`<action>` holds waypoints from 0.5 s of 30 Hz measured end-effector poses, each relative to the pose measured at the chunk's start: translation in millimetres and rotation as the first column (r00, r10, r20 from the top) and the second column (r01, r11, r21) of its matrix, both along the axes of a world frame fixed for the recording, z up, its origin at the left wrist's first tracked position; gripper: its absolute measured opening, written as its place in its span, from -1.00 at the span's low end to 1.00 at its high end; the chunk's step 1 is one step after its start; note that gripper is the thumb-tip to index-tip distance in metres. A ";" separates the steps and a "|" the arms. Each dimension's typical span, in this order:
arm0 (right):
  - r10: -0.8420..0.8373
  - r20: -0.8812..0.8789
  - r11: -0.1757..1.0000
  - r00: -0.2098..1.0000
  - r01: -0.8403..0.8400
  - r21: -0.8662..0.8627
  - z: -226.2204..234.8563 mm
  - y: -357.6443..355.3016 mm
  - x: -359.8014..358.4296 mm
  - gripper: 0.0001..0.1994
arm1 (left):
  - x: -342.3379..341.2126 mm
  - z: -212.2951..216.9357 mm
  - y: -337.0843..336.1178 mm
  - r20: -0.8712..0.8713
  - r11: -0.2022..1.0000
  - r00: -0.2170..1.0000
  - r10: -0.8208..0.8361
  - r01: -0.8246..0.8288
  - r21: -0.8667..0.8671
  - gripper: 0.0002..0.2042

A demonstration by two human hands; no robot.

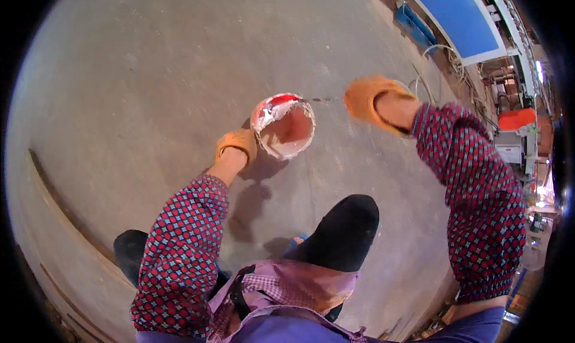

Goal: The person uses a metal scraper to remove a thick white paste from the inside of a red bucket. They repeatedly scrape the sides and bottom, then use a cloth to wipe the residue onto the floor. The person also adjusts their gloves during the process.

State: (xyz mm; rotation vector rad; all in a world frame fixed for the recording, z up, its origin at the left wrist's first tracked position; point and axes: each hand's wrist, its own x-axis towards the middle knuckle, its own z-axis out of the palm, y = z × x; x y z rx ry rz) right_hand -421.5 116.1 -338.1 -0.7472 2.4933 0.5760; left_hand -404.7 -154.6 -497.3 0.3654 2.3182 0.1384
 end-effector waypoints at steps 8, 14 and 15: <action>-0.422 0.012 0.905 0.907 0.422 -0.050 -50.2 6.8 46.1 -0.70 | 20.6 -27.9 -10.4 -0.071 0.999 0.997 0.022 -0.019 0.033 -0.74; -0.717 0.010 0.652 0.697 0.675 -0.344 -93.5 34.5 164.3 -0.71 | 27.1 -48.7 10.4 0.060 0.987 0.990 -0.125 0.118 0.114 -0.79; -0.727 -0.010 0.642 0.686 0.676 -0.361 -90.2 34.8 170.0 -0.71 | 29.7 -59.5 16.0 0.268 0.968 0.963 -0.031 -0.038 0.247 -0.81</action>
